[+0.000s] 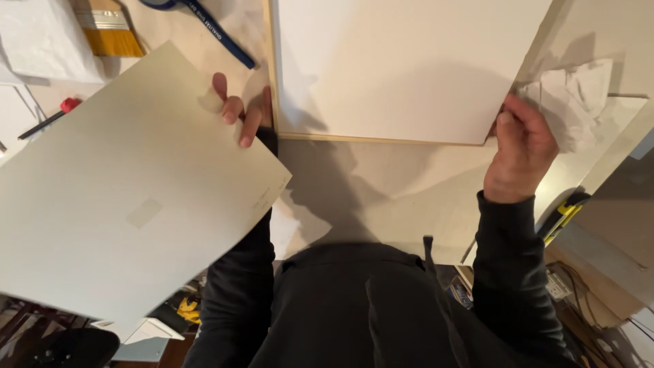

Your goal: Positioning an artwork on a backing board, applying adhesive hinges, and cleaning the surface during the framing process.

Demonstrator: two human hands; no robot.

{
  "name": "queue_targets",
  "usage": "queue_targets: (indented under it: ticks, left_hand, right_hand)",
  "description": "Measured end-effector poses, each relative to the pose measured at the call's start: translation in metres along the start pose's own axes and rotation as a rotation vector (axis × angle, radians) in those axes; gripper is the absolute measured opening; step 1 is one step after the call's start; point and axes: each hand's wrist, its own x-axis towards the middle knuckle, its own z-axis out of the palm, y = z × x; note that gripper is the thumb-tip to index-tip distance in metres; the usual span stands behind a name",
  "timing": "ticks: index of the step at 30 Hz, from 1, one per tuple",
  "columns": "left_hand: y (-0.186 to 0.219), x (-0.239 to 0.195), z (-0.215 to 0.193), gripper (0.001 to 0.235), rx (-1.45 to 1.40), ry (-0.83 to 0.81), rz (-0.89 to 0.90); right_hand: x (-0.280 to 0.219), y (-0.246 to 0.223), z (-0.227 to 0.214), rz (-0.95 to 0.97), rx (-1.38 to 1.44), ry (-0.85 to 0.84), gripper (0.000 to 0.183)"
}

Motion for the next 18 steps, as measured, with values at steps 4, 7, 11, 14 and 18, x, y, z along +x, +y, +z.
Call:
queue_targets:
  ticks: [4,7,11,14,18]
  left_hand:
    - [-0.010,0.015,0.040,0.067,0.051,-0.034,0.083]
    - [-0.011,0.007,0.056,0.070,0.066,-0.014,0.136]
    - [0.013,-0.013,0.011,0.073,0.074,-0.112,0.090]
    - [0.033,-0.042,-0.017,0.066,0.017,-0.194,0.115]
    - [0.070,-0.089,-0.036,0.076,0.110,-0.327,0.250]
  right_hand:
    - [0.006,0.020,-0.018,0.007,0.050,0.001,0.020]
    - [0.003,0.023,-0.035,0.020,0.221,-0.022,0.009]
    - [-0.003,-0.055,-0.002,-0.096,0.108,-0.149,0.030]
    - [-0.025,-0.046,-0.045,-0.188,0.174,-0.152,0.030]
    - [-0.090,-0.063,-0.077,-0.144,0.155,-0.052,0.031]
